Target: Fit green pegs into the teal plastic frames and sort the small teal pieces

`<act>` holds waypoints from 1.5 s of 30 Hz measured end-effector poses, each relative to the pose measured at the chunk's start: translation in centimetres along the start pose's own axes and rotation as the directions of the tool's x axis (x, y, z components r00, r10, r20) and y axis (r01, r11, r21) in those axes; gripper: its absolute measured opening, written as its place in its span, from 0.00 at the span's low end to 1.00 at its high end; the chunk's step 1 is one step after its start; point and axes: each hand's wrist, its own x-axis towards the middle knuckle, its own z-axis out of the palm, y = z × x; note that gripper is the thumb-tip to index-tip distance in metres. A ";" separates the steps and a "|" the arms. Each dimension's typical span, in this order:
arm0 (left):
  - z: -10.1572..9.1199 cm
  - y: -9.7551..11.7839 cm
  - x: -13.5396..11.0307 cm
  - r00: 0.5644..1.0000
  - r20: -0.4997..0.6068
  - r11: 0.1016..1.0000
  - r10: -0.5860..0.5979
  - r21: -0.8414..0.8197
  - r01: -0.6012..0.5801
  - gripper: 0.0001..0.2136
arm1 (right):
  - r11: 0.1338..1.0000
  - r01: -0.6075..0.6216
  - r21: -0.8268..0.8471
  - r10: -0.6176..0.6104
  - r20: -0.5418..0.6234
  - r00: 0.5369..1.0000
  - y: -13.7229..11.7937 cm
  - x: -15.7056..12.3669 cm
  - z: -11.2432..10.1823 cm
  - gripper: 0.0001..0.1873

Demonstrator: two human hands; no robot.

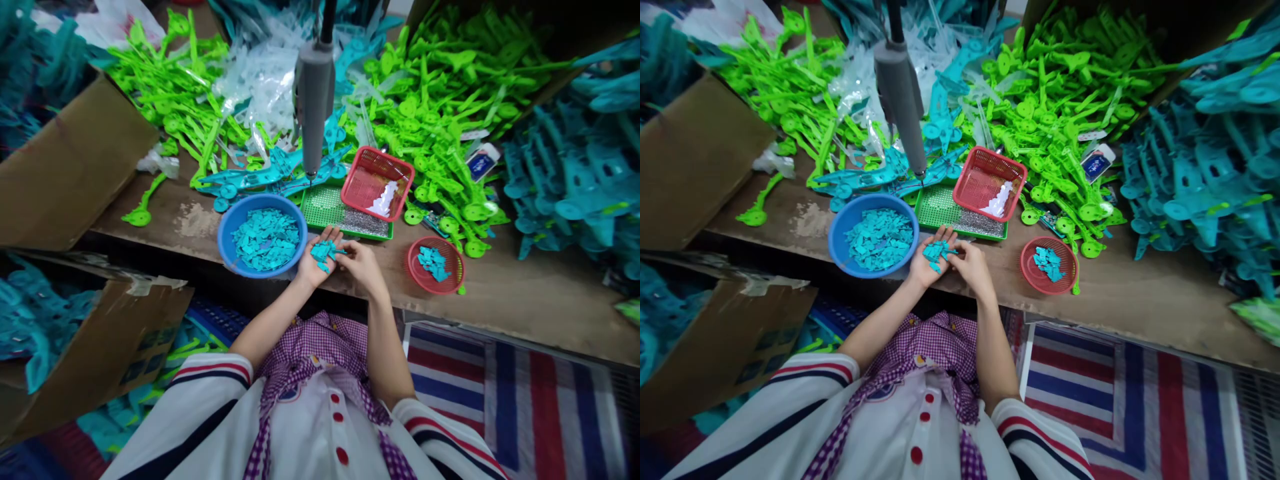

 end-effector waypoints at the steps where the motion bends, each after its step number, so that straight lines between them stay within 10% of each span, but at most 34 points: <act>1: 0.0 0.1 -0.1 1.000 0.018 1.000 -0.011 -0.001 0.011 0.21 | 0.997 -0.019 0.069 0.019 -0.006 1.000 0.0 0.3 -0.4 0.14; 27: -1.4 0.2 -0.1 0.984 0.152 0.994 -0.098 -0.025 0.103 0.29 | 0.817 -0.208 0.538 0.184 0.098 0.978 2.6 -0.3 -1.3 0.29; 37: -1.4 0.1 0.1 0.985 0.130 0.993 -0.115 0.016 0.113 0.29 | 0.996 -0.091 -0.007 0.087 -0.215 0.973 1.7 0.9 1.6 0.26; 45: -1.2 -0.5 0.1 0.989 0.133 0.997 -0.071 -0.009 0.072 0.29 | 0.784 -0.237 -0.573 0.025 -0.353 0.935 -1.4 0.4 2.8 0.16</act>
